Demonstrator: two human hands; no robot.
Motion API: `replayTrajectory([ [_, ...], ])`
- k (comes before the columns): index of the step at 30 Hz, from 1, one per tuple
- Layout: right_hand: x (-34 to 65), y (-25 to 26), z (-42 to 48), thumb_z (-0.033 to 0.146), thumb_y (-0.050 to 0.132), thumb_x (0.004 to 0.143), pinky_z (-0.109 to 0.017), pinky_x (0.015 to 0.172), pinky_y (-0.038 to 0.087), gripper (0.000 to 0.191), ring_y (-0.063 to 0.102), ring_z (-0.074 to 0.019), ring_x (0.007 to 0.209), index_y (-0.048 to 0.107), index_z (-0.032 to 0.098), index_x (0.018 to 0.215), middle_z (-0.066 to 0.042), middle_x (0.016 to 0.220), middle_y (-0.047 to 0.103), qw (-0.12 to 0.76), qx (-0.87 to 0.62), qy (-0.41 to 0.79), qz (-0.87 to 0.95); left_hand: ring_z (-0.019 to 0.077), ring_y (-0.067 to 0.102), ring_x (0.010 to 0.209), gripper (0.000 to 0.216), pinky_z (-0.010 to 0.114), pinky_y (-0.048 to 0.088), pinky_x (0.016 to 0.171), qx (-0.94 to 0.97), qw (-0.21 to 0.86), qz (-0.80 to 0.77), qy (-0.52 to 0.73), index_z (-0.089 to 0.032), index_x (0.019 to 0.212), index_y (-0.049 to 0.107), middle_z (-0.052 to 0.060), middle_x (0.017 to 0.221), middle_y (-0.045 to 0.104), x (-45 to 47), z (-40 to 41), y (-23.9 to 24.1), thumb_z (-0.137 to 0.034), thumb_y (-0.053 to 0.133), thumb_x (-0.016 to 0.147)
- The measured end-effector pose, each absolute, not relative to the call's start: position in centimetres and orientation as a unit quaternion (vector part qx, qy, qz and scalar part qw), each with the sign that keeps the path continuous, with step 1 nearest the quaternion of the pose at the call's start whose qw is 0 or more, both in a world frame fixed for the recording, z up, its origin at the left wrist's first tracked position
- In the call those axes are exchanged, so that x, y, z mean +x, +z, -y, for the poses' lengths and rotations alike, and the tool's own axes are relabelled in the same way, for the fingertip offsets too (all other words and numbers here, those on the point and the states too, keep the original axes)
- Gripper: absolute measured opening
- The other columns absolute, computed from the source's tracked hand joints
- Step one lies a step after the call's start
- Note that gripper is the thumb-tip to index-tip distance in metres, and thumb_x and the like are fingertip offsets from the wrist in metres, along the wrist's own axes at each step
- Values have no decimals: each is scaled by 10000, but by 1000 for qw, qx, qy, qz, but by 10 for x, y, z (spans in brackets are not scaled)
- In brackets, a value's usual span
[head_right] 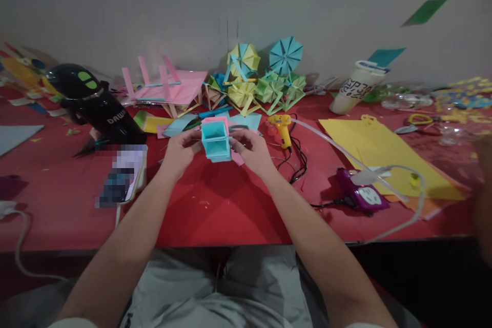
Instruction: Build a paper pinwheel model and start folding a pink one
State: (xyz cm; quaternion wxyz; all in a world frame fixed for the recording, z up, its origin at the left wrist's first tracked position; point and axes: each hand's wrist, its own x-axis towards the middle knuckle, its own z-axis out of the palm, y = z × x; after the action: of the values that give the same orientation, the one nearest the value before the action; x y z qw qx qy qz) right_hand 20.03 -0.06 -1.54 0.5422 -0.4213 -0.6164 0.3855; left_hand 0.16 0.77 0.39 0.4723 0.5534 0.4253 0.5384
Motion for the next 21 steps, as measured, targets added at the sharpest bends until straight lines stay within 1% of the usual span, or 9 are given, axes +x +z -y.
replayTrajectory([
  [4, 201, -17, -1, 444, 694, 776, -319, 690, 516, 278, 615, -144, 698, 669, 184, 873, -19, 775, 667, 527, -421, 399, 621, 200, 651, 829, 183, 346, 508, 856, 579, 448, -428, 530, -177, 775, 736, 46, 848, 726, -1, -10, 0, -266, 799, 627],
  [9, 203, -21, -3, 459, 708, 759, -304, 663, 507, 291, 597, -139, 674, 636, 191, 847, -2, 737, 643, 527, -404, 408, 626, 185, 643, 787, 134, 335, 511, 816, 593, 438, -426, 524, -172, 759, 719, 39, 809, 712, -1, -12, -2, -251, 762, 660],
  [15, 205, -28, -8, 540, 691, 758, -303, 663, 498, 371, 582, -143, 697, 591, 195, 853, -10, 773, 628, 532, -389, 438, 612, 178, 634, 789, 151, 324, 509, 800, 592, 447, -415, 527, -169, 742, 706, 26, 803, 697, 1, -8, 1, -256, 773, 638],
  [21, 205, -32, -11, 624, 677, 734, -304, 674, 491, 441, 562, -150, 711, 563, 216, 857, -5, 784, 607, 534, -386, 435, 614, 173, 629, 761, 158, 326, 511, 783, 593, 453, -411, 524, -179, 731, 697, 21, 791, 692, 3, -3, 6, -263, 780, 626],
])
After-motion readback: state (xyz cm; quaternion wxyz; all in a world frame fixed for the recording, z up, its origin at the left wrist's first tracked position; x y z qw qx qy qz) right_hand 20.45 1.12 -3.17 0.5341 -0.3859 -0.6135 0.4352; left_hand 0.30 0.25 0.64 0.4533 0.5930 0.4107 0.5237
